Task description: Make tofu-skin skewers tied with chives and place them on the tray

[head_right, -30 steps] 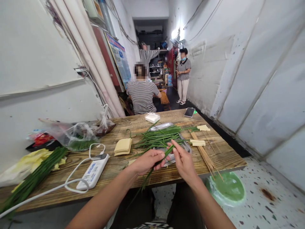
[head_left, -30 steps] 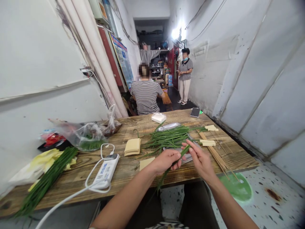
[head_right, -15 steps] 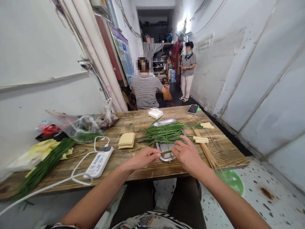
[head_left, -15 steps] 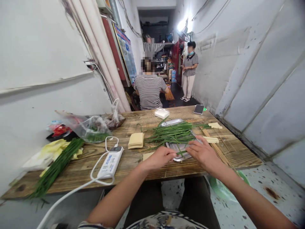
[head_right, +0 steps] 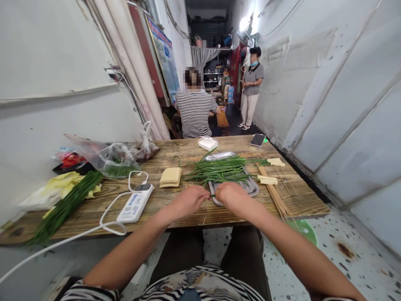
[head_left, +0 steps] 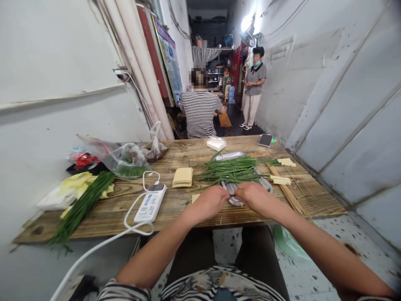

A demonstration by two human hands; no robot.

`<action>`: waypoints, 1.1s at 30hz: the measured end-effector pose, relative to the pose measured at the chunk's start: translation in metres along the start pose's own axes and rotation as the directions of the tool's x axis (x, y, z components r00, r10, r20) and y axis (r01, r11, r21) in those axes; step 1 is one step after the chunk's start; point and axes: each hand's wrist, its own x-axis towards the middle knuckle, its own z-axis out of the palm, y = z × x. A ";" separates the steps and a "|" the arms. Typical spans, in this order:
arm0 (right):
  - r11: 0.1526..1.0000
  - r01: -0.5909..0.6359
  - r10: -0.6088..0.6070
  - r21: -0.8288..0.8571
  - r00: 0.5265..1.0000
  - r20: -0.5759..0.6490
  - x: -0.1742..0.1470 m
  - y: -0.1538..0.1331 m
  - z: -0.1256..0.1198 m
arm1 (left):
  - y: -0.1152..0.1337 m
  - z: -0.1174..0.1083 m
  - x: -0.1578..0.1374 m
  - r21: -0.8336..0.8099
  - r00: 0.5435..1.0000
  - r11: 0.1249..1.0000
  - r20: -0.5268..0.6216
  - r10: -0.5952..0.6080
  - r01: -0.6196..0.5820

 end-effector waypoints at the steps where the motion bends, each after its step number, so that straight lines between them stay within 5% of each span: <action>1: 0.996 0.011 -0.011 0.085 1.000 0.003 0.003 0.005 -0.002 | -0.003 -0.001 0.001 -0.015 1.000 1.000 -0.010 0.011 -0.011; 4: 0.885 -0.021 0.035 0.466 0.999 -0.023 0.009 0.018 -0.004 | -0.013 -0.004 0.004 -0.087 0.996 0.994 -0.068 0.054 -0.060; 9: 0.369 -0.226 0.286 0.901 0.951 0.122 0.018 0.016 0.010 | -0.026 0.002 -0.001 -0.148 0.986 0.988 -0.169 0.007 -0.033; 16: -0.077 -0.121 0.571 0.990 0.809 0.143 0.045 -0.017 0.049 | -0.030 0.027 -0.013 -0.134 0.936 0.985 -0.321 -0.145 0.106; 20: -0.225 -0.029 0.624 0.974 0.763 0.167 0.058 -0.037 0.074 | -0.034 0.032 -0.025 0.069 0.926 0.987 -0.362 -0.111 0.145; 23: -0.278 -0.032 0.598 0.960 0.776 0.199 0.062 -0.046 0.088 | -0.050 0.025 -0.037 0.241 0.953 0.963 -0.301 -0.044 0.121; 25: -0.195 -0.075 0.549 0.978 0.818 0.172 0.062 -0.046 0.093 | -0.063 0.015 -0.043 0.286 0.975 0.955 -0.223 -0.013 0.079; 26: -0.078 -0.081 0.528 0.994 0.842 0.110 0.062 -0.046 0.094 | -0.070 0.010 -0.045 0.293 0.982 0.954 -0.187 -0.008 0.064; 28: 0.309 -0.032 0.439 0.950 0.892 -0.113 0.060 -0.043 0.092 | -0.081 0.002 -0.049 0.294 0.992 0.955 -0.122 -0.011 0.047; 30: 0.706 0.064 0.236 0.706 0.918 -0.319 0.059 -0.042 0.090 | -0.088 -0.002 -0.050 0.284 0.997 0.958 -0.076 -0.008 0.029; 31: 0.832 0.104 0.121 0.546 0.925 -0.361 0.058 -0.042 0.089 | -0.090 -0.002 -0.050 0.270 0.998 0.963 -0.055 0.004 0.011; 33: 0.945 0.153 -0.041 0.290 0.933 -0.357 0.058 -0.043 0.091 | -0.095 0.001 -0.050 0.223 0.999 0.975 -0.030 0.034 -0.026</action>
